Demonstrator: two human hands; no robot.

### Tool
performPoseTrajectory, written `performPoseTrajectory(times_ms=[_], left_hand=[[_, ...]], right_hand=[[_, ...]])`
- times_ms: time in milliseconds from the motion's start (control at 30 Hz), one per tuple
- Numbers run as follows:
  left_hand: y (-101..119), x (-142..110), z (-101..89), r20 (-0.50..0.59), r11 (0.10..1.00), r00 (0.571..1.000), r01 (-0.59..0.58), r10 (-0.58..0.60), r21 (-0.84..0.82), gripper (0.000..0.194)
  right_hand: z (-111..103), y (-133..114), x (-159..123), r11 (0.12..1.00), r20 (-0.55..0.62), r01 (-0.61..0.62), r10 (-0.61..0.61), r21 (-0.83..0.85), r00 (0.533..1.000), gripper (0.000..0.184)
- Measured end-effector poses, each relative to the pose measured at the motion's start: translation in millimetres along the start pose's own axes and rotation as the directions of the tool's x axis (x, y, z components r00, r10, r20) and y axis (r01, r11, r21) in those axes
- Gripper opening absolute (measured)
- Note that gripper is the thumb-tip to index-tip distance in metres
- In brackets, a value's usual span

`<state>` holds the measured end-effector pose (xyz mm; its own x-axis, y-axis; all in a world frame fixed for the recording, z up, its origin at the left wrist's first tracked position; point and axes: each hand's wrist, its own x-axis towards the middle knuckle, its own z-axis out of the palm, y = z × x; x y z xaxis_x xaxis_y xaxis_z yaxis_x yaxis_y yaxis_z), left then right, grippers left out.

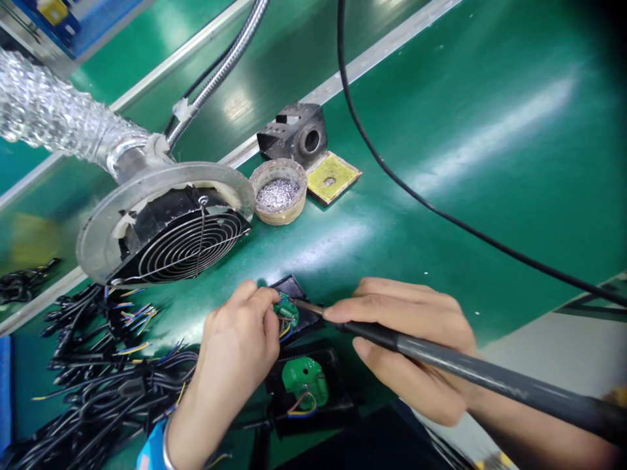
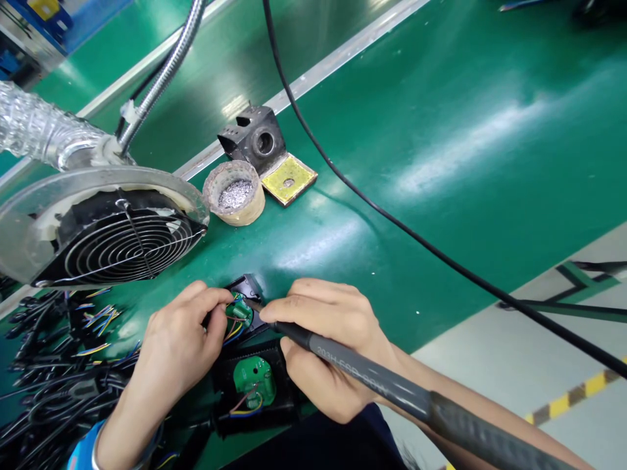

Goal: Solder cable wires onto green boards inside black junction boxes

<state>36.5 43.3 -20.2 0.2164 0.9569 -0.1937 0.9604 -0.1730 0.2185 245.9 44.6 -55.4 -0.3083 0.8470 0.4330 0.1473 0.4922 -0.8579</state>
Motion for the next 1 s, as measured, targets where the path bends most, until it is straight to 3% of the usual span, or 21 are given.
performPoseTrajectory(times_ms=[767,1000], left_hand=[[-1.8,-1.9,2.9,-0.056,1.000,0.998,-0.026,0.026,0.005,0.024],[-3.8,-0.1,-4.0,0.024,0.987,0.998,-0.052,0.057,-0.155,0.017]], right_hand=[[-0.6,-6.1,-0.4,0.999,-0.123,-0.002,-0.002,-0.033,0.992,0.034],[-2.3,-10.2,-5.4,0.998,-0.153,-0.033,0.024,-0.061,0.988,0.029]])
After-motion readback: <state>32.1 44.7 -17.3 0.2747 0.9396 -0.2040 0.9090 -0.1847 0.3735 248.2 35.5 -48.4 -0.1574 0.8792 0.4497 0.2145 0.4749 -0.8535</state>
